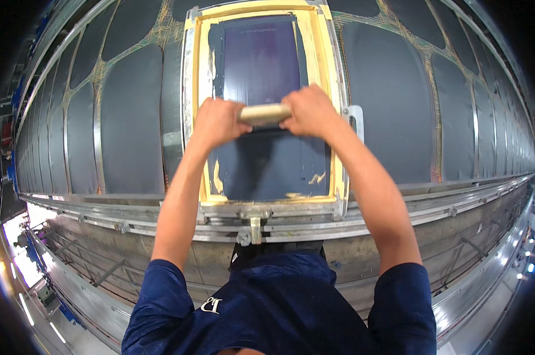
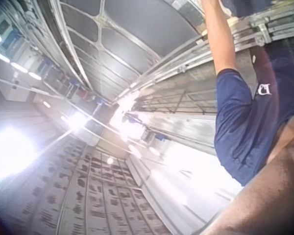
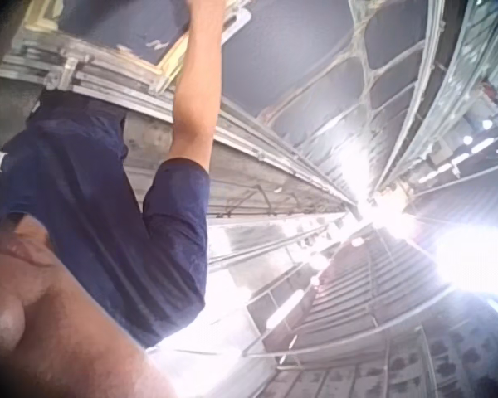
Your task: The person uses a squeegee to press ink through a screen-printing frame onto a dark fabric panel. The person repeatedly pulls the squeegee across the frame, repositions the frame, and continues the printing motion throughout the clip.
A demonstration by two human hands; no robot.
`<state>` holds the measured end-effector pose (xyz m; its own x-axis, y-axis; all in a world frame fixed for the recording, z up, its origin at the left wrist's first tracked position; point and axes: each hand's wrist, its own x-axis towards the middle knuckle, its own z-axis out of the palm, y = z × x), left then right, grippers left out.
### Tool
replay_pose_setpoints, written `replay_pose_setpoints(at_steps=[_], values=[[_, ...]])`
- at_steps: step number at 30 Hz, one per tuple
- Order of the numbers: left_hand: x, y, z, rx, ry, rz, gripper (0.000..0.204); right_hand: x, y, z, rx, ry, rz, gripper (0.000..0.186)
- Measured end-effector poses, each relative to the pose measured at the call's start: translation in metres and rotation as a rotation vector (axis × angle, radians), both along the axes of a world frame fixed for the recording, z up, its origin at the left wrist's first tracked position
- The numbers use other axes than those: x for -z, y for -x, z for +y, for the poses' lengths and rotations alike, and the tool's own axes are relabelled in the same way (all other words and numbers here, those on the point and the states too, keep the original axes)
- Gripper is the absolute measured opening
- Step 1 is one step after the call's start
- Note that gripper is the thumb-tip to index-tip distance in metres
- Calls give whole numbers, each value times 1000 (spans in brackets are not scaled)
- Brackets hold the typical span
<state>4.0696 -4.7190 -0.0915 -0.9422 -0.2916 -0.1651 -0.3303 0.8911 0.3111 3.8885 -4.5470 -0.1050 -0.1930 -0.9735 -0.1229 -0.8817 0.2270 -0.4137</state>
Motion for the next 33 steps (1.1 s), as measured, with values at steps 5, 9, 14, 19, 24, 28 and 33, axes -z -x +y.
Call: replay_pose_setpoints(at_steps=[5,9,14,19,24,28,33], values=[[6,-82,81,24,-18,92,16,-8,-86,85,12,1,67,24],[2,-91,86,-5,-29,139,13,-7,-89,85,-11,17,48,21],[3,-15,18,38,16,222,17,-13,-17,27,28,39,79,22],[1,111,-109,37,170,201,27,-3,118,-107,16,56,114,24],[-8,218,-187,34,190,147,39,-17,218,-189,117,-72,83,36],[-3,255,-216,20,165,91,39,-10,256,-219,72,-44,-9,38],[5,259,-229,-26,52,20,46,-7,255,-230,97,-62,-60,42]])
